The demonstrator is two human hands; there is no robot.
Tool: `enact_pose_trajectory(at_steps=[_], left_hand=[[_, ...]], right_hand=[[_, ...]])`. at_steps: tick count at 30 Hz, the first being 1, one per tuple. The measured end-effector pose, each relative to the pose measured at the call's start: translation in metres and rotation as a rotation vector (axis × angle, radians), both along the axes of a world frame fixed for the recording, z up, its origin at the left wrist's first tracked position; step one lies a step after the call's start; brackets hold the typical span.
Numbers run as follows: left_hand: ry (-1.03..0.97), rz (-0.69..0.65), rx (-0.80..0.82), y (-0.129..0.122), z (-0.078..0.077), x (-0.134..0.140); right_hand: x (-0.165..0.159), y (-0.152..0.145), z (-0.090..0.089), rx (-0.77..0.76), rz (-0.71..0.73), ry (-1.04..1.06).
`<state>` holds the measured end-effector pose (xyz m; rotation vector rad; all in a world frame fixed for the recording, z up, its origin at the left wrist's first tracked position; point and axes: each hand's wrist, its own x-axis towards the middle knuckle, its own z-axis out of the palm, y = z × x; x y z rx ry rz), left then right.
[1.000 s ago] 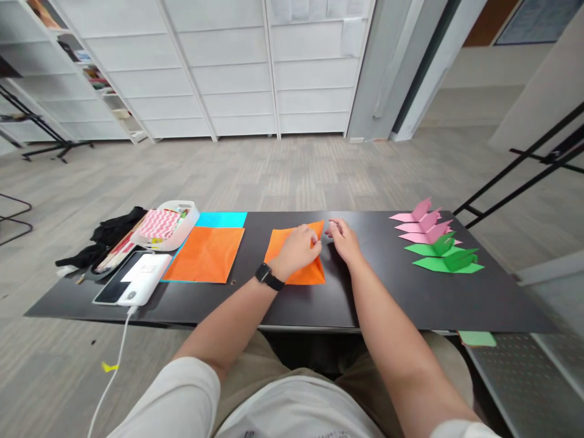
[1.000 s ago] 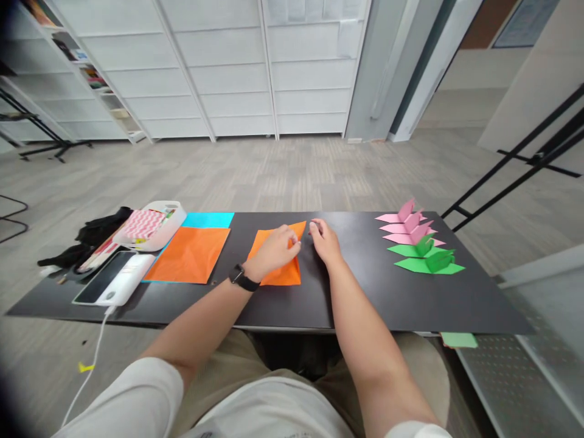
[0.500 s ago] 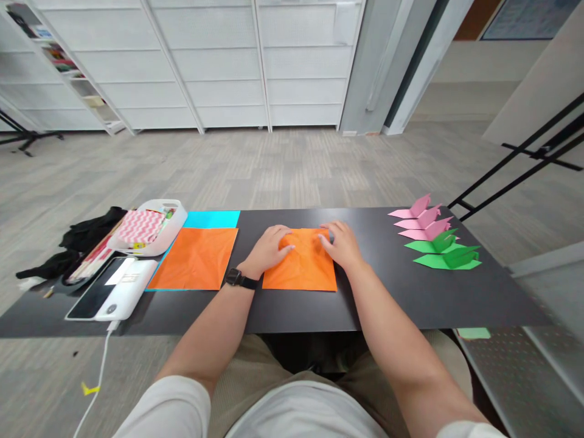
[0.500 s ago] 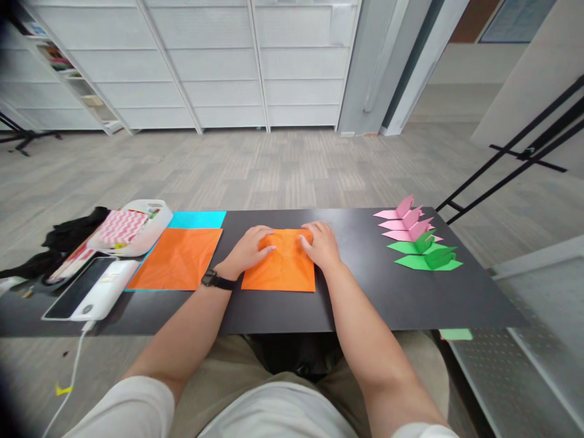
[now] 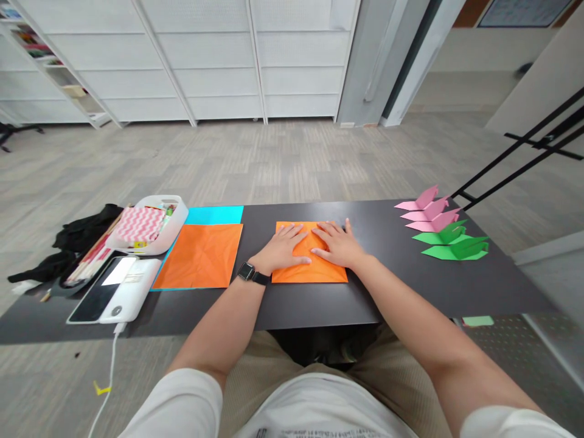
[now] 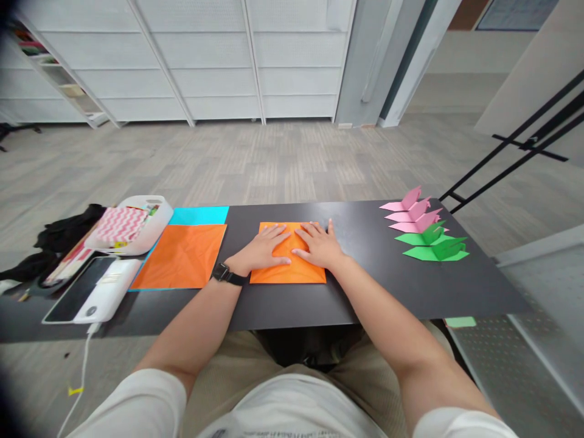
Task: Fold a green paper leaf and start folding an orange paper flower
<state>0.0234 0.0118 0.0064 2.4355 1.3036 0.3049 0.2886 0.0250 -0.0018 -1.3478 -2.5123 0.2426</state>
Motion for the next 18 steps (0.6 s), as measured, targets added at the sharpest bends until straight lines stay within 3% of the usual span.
enact_pose_trajectory(at_steps=[5,13,18], left_hand=[[0.04,0.015,-0.062,-0.002,0.01,-0.009],[0.23,0.079,-0.245,-0.009,0.037,-0.03],[0.262,0.09,-0.273,-0.01,0.035,-0.034]], right_hand=[[0.012,0.003,0.005,-0.011,0.057,0.002],[0.018,0.008,0.008,-0.066,0.052,-0.156],[0.024,0.013,0.01,-0.095,0.031,-0.141]])
